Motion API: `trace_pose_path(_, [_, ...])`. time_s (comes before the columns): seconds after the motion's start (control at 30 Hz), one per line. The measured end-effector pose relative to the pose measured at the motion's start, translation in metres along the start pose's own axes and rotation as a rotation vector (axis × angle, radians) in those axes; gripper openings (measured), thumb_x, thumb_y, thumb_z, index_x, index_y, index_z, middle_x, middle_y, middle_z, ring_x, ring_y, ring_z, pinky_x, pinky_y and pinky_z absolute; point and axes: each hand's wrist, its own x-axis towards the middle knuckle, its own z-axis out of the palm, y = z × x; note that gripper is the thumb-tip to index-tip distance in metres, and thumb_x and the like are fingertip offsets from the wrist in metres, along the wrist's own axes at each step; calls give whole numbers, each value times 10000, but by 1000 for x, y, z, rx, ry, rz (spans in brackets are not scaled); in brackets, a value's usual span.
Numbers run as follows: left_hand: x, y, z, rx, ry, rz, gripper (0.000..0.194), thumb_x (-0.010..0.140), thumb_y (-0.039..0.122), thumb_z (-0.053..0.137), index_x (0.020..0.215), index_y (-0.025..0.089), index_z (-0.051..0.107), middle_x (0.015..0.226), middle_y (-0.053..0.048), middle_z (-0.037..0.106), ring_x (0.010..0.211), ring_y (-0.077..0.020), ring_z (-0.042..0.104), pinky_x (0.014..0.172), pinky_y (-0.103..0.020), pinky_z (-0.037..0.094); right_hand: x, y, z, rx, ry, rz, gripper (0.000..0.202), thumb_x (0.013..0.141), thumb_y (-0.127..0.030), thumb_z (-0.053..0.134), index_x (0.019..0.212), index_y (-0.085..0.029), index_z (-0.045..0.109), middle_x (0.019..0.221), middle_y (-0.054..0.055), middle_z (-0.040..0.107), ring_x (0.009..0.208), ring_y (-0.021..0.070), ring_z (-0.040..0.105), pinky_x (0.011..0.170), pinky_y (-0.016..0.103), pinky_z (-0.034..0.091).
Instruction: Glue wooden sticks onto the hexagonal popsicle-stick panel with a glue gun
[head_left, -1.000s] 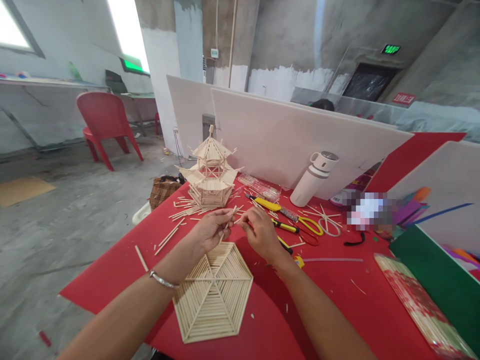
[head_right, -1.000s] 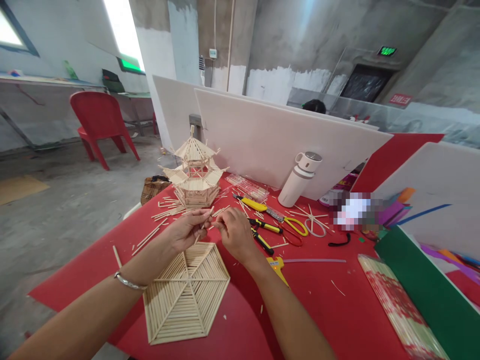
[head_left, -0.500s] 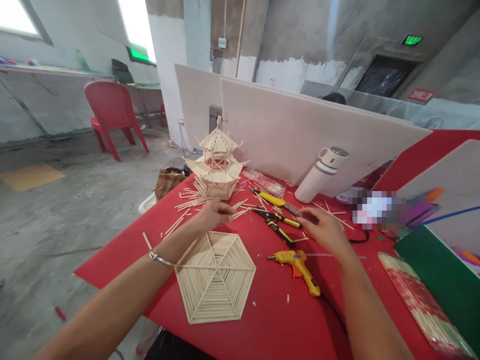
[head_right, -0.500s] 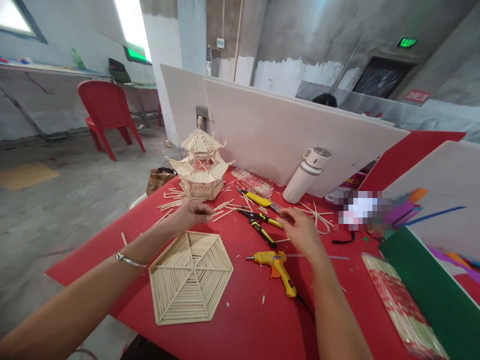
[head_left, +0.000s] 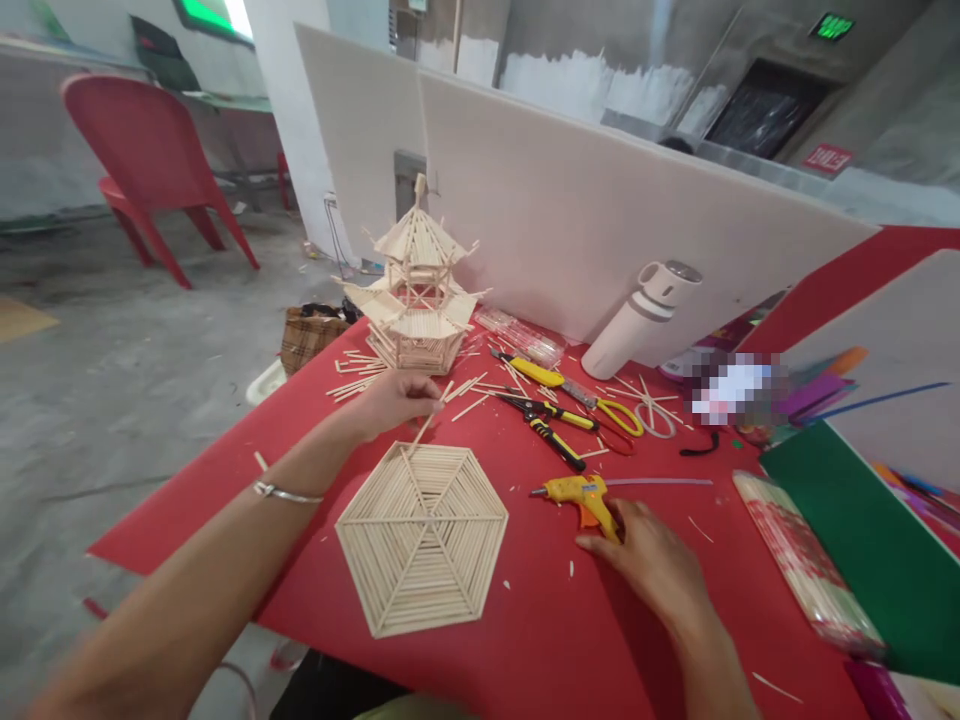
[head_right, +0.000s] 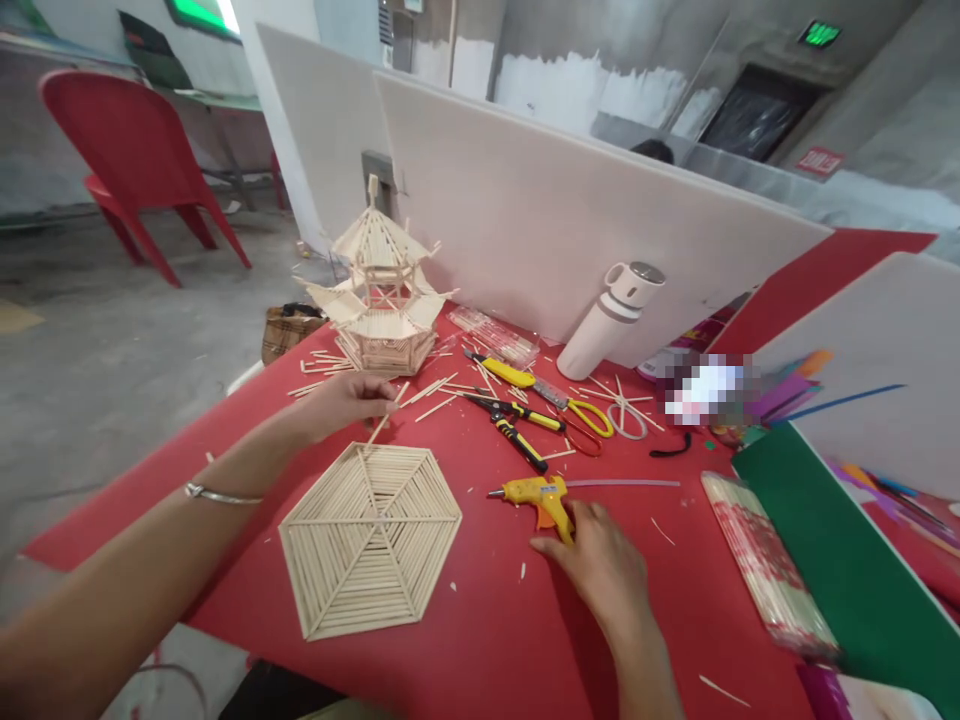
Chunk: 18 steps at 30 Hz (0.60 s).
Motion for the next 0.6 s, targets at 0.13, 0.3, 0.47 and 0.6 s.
trace_pose_path(0.13, [-1, -5, -5, -77, -18, 37, 164, 718, 306, 749, 754, 158, 689, 655, -26, 682, 562, -119, 588, 542, -236, 472, 5, 21, 23, 250, 12, -63, 491, 808, -560, 574, 1141, -213, 674, 1108, 116, 711, 980, 296, 676, 801, 380, 507])
trace_pose_path(0.3, [-12, -10, -19, -73, 10, 57, 77, 741, 242, 715, 739, 165, 714, 590, -25, 647, 459, -88, 486, 450, -218, 346, 12, 6, 0, 493, 94, -91, 375, 827, -495, 556, 1094, -253, 660, 1042, 91, 728, 942, 289, 694, 802, 396, 543])
trace_pose_path(0.47, [-14, -12, -33, -77, 117, 42, 32, 712, 193, 713, 702, 164, 721, 561, -1, 604, 458, -78, 432, 459, -222, 309, 35, -75, -21, 548, 35, -239, 446, 870, -384, 525, 1291, -236, 536, 998, 68, 741, 846, 242, 706, 782, 370, 542])
trace_pose_path(0.6, [-11, -20, -37, -68, 135, 54, 30, 690, 166, 700, 687, 175, 729, 634, -13, 653, 575, -107, 521, 561, -229, 386, 68, -137, -14, 325, 143, -501, 421, 856, -316, 486, 1247, -205, 595, 1125, 109, 719, 1017, 277, 667, 885, 407, 505])
